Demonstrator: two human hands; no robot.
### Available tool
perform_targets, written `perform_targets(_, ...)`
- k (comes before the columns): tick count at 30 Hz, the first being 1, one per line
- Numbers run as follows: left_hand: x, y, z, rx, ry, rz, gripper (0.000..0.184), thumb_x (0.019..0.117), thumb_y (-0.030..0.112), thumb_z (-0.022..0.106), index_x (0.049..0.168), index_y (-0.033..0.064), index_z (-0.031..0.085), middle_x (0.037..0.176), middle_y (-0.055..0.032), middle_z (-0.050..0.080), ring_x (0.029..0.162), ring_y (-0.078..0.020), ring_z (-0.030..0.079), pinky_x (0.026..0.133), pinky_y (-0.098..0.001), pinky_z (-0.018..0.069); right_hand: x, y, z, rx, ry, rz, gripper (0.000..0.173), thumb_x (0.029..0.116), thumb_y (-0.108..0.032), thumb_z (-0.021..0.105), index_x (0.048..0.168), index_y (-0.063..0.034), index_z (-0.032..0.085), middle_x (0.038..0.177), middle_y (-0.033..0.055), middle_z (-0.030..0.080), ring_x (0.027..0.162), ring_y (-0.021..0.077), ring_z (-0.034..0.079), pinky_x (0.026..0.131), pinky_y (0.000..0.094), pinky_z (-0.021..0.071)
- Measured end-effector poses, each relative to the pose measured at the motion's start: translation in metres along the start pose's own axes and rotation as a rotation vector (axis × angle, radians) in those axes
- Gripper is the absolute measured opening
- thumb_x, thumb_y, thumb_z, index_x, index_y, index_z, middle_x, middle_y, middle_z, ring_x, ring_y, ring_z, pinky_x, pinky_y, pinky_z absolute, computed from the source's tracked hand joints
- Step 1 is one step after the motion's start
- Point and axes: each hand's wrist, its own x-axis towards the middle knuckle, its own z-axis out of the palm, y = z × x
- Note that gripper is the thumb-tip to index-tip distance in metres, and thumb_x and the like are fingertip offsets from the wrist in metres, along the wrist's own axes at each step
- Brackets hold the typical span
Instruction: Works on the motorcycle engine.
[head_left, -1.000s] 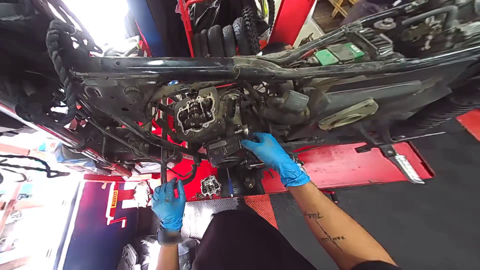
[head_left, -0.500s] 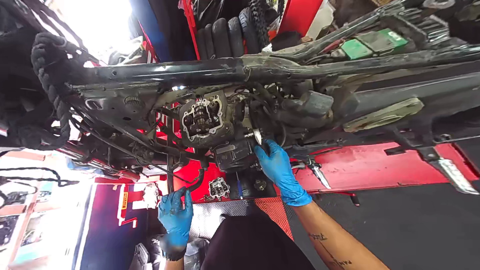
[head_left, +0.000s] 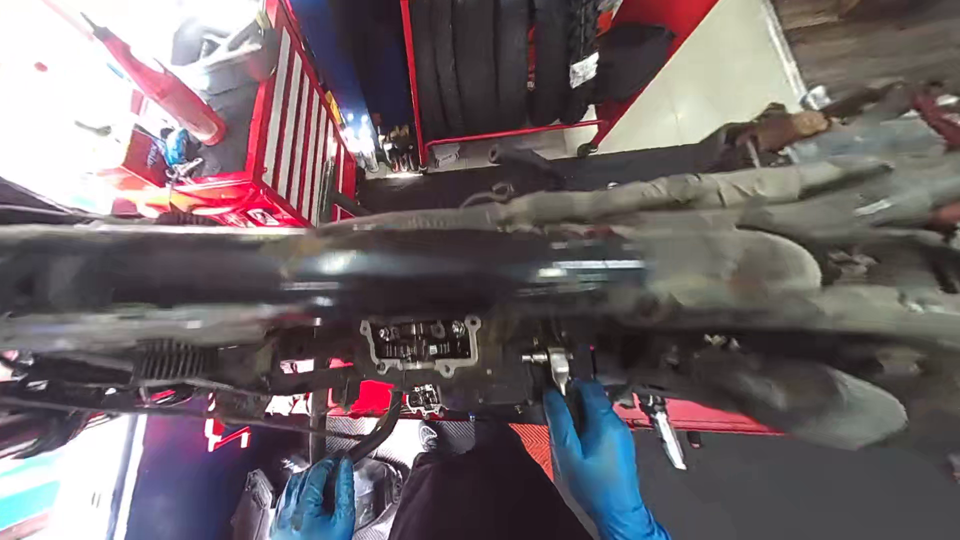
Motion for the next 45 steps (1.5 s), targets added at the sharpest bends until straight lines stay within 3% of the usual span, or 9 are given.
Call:
perform_targets(6, 0.006, 0.007, 0.000, 0.119, -0.062, -0.035, 0.036, 0.0947, 0.034, 0.063, 0.088, 0.0018, 0.079, 0.083, -0.0170, 0.075, 0.081, -0.0352, 0.074, 0.076, -0.0523, 0.0580, -0.001, -0.002, -0.002, -0.009, -0.006, -0.028, 0.044, 0.1005, -0.035, 0.051, 0.112, 0.0049, 0.064, 0.075, 0.0100, 0.067, 0.062, 0.0151, 0.064, 0.056, 0.0361, 0.0549)
perform_targets(10, 0.004, 0.004, 0.004, 0.148, -0.006, -0.017, 0.034, 0.0960, 0.033, 0.064, 0.086, 0.0043, 0.079, 0.083, -0.0160, 0.076, 0.080, -0.0320, 0.074, 0.076, -0.0473, 0.0584, -0.004, -0.004, -0.005, -0.041, -0.010, -0.045, 0.041, 0.0980, -0.032, 0.053, 0.108, 0.0060, 0.066, 0.076, 0.0126, 0.069, 0.065, 0.0182, 0.068, 0.059, 0.0376, 0.0567)
perform_targets(14, 0.010, 0.010, 0.002, 0.161, -0.002, -0.012, 0.034, 0.0948, 0.033, 0.063, 0.082, 0.0048, 0.078, 0.080, -0.0145, 0.075, 0.078, -0.0314, 0.073, 0.073, -0.0459, 0.0576, -0.002, -0.010, -0.008, -0.032, -0.004, -0.111, 0.042, 0.0989, -0.025, 0.057, 0.100, 0.0158, 0.067, 0.085, 0.0249, 0.073, 0.077, 0.0231, 0.074, 0.076, 0.0347, 0.0589)
perform_targets(18, 0.011, 0.012, 0.001, 0.150, 0.002, -0.031, 0.037, 0.0938, 0.035, 0.063, 0.081, 0.0037, 0.078, 0.079, -0.0153, 0.075, 0.076, -0.0325, 0.074, 0.072, -0.0467, 0.0581, -0.005, -0.006, -0.008, -0.033, 0.002, -0.136, 0.045, 0.0975, -0.028, 0.054, 0.093, 0.0147, 0.067, 0.083, 0.0235, 0.073, 0.081, 0.0167, 0.074, 0.081, 0.0288, 0.0570)
perform_targets(22, 0.010, 0.011, -0.001, 0.136, -0.038, -0.046, 0.044, 0.0963, 0.040, 0.061, 0.083, 0.0016, 0.077, 0.080, -0.0168, 0.075, 0.076, -0.0335, 0.073, 0.075, -0.0484, 0.0574, -0.006, 0.002, -0.003, 0.033, 0.004, -0.107, 0.045, 0.1020, -0.032, 0.056, 0.101, 0.0110, 0.068, 0.093, 0.0217, 0.075, 0.093, 0.0210, 0.075, 0.089, 0.0391, 0.0591)
perform_targets(29, 0.010, 0.008, 0.000, 0.109, -0.030, -0.022, 0.034, 0.0951, 0.035, 0.063, 0.082, 0.0071, 0.078, 0.076, -0.0112, 0.074, 0.072, -0.0260, 0.072, 0.071, -0.0425, 0.0559, -0.004, -0.012, -0.005, -0.040, 0.010, -0.096, 0.046, 0.1002, -0.028, 0.054, 0.098, 0.0159, 0.067, 0.084, 0.0235, 0.072, 0.082, 0.0163, 0.074, 0.081, 0.0293, 0.0572)
perform_targets(36, 0.010, 0.005, -0.003, 0.055, -0.070, -0.017, 0.026, 0.0951, 0.029, 0.066, 0.082, 0.0094, 0.078, 0.080, -0.0086, 0.076, 0.077, -0.0231, 0.073, 0.075, -0.0391, 0.0570, -0.010, 0.003, 0.004, -0.075, 0.067, -0.081, 0.047, 0.1008, -0.039, 0.051, 0.109, 0.0044, 0.066, 0.079, 0.0125, 0.068, 0.068, 0.0109, 0.066, 0.065, 0.0293, 0.0549)
perform_targets(40, 0.010, 0.003, -0.002, 0.078, -0.069, -0.007, 0.032, 0.0947, 0.033, 0.062, 0.081, 0.0092, 0.078, 0.076, -0.0090, 0.075, 0.072, -0.0246, 0.072, 0.069, -0.0412, 0.0554, -0.004, -0.010, 0.000, -0.097, 0.050, -0.082, 0.045, 0.0981, -0.030, 0.054, 0.097, 0.0132, 0.068, 0.079, 0.0219, 0.071, 0.073, 0.0193, 0.071, 0.074, 0.0346, 0.0563)
perform_targets(45, 0.016, 0.012, -0.009, 0.076, -0.102, -0.013, 0.036, 0.0971, 0.033, 0.060, 0.082, 0.0063, 0.078, 0.079, -0.0117, 0.076, 0.074, -0.0275, 0.073, 0.072, -0.0460, 0.0569, -0.007, -0.008, 0.001, -0.078, 0.066, -0.083, 0.046, 0.0971, -0.030, 0.057, 0.104, 0.0145, 0.067, 0.087, 0.0227, 0.073, 0.082, 0.0160, 0.072, 0.083, 0.0306, 0.0558)
